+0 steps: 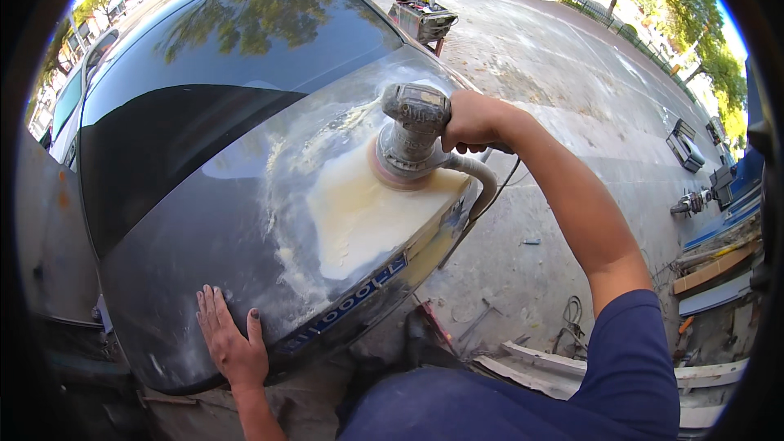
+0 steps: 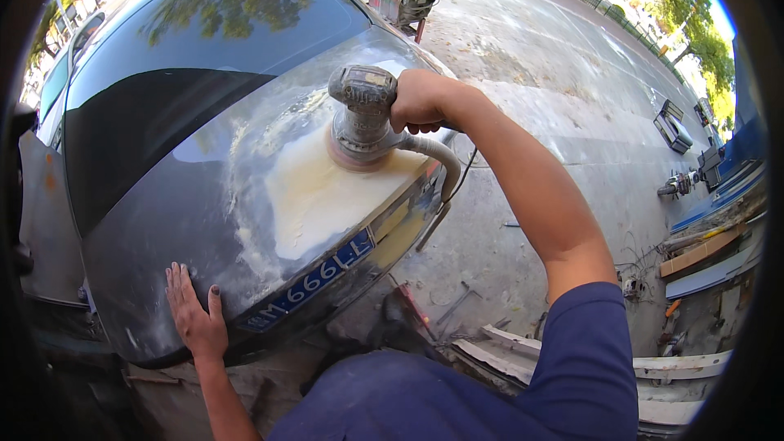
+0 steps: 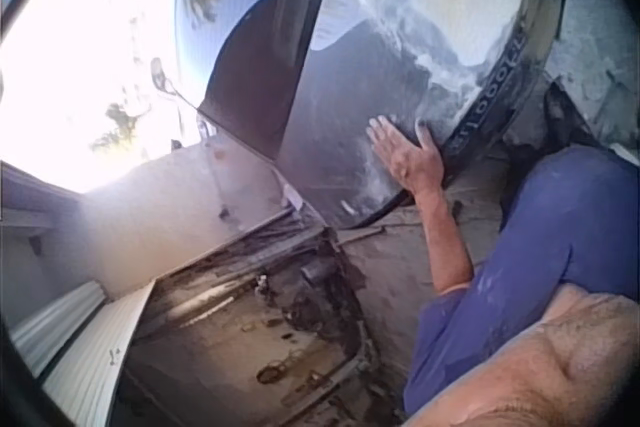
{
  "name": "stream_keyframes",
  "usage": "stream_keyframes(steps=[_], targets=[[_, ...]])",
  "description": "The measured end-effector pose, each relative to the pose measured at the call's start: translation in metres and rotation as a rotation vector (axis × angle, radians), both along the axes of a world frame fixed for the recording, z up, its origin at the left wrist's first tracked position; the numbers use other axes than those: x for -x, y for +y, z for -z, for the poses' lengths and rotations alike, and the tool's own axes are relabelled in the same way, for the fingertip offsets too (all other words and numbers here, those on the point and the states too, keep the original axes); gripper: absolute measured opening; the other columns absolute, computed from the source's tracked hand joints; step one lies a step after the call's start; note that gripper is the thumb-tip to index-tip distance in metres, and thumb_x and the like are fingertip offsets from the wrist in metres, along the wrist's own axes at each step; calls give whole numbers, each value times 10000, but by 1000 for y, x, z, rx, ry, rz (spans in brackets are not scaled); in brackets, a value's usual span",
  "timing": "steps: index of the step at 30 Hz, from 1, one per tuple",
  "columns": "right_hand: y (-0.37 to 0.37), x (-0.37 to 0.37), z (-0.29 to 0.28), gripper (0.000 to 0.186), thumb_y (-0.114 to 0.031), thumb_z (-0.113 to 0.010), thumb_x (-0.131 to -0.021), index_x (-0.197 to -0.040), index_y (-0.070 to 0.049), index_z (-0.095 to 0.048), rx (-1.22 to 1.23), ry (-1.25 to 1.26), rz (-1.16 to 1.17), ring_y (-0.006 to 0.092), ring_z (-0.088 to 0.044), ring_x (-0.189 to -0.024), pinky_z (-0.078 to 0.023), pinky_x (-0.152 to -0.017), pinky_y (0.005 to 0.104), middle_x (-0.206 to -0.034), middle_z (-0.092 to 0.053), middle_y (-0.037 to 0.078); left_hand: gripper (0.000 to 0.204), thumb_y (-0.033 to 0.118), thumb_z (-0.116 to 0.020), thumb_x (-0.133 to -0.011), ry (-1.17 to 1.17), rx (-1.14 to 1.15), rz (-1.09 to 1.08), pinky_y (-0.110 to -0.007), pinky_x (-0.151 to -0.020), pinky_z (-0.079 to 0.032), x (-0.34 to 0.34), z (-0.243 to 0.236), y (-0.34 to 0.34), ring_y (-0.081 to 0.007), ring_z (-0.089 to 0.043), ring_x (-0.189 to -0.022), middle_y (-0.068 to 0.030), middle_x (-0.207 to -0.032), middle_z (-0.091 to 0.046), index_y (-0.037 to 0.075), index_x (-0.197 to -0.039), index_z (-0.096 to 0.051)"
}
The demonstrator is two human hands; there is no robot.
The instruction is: The person uses an orbital sander to smooth a yellow filler patch on the trunk of a dark sedan. The person holds the sander with the right hand and steadies the trunk with the left hand while moving the tool across the filler area.
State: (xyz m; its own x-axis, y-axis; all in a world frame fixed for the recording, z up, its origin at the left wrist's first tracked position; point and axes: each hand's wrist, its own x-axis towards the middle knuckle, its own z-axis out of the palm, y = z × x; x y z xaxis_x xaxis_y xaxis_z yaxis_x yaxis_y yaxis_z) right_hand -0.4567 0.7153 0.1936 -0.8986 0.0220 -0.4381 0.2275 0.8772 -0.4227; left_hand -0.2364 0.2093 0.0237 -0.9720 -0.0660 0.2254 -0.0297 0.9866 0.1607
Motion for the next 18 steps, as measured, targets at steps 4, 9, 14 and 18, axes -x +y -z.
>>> stream_keyframes(steps=[4,9,14,18], targets=[[-10,-22,-3,178,-103,-884,-809,-881,55,-845,-72,-63,-143,213,-745,-620,-615,-585,366,-766,-803,138,779,413,-692,-1150,24,-17,3,-556,-1467,-231,1,0,1,-400,-331,-1777,-217,-1866,-442,-23,-1756,-472],[-20,-2,-2,183,-131,-900,-817,-825,41,-838,-95,2,-41,223,-737,-599,-597,-568,378,-771,-810,131,781,411,-695,-1146,25,-9,-3,-563,-1465,-231,0,1,0,-405,-332,-1776,-217,-1867,-441,-25,-1754,-470],[-19,-4,-1,149,-82,-888,-802,-837,39,-809,-76,11,5,203,-711,-590,-582,-556,360,-731,-763,119,781,403,-697,-1144,39,-6,10,-566,-1465,-229,0,4,-2,-406,-330,-1777,-216,-1871,-437,-26,-1755,-468],[-18,-24,-5,199,-95,-895,-804,-940,48,-865,-87,-74,-135,211,-751,-635,-613,-587,358,-797,-818,131,776,396,-700,-1141,46,-6,7,-569,-1463,-236,0,5,-2,-408,-330,-1777,-216,-1870,-439,-25,-1753,-473]])
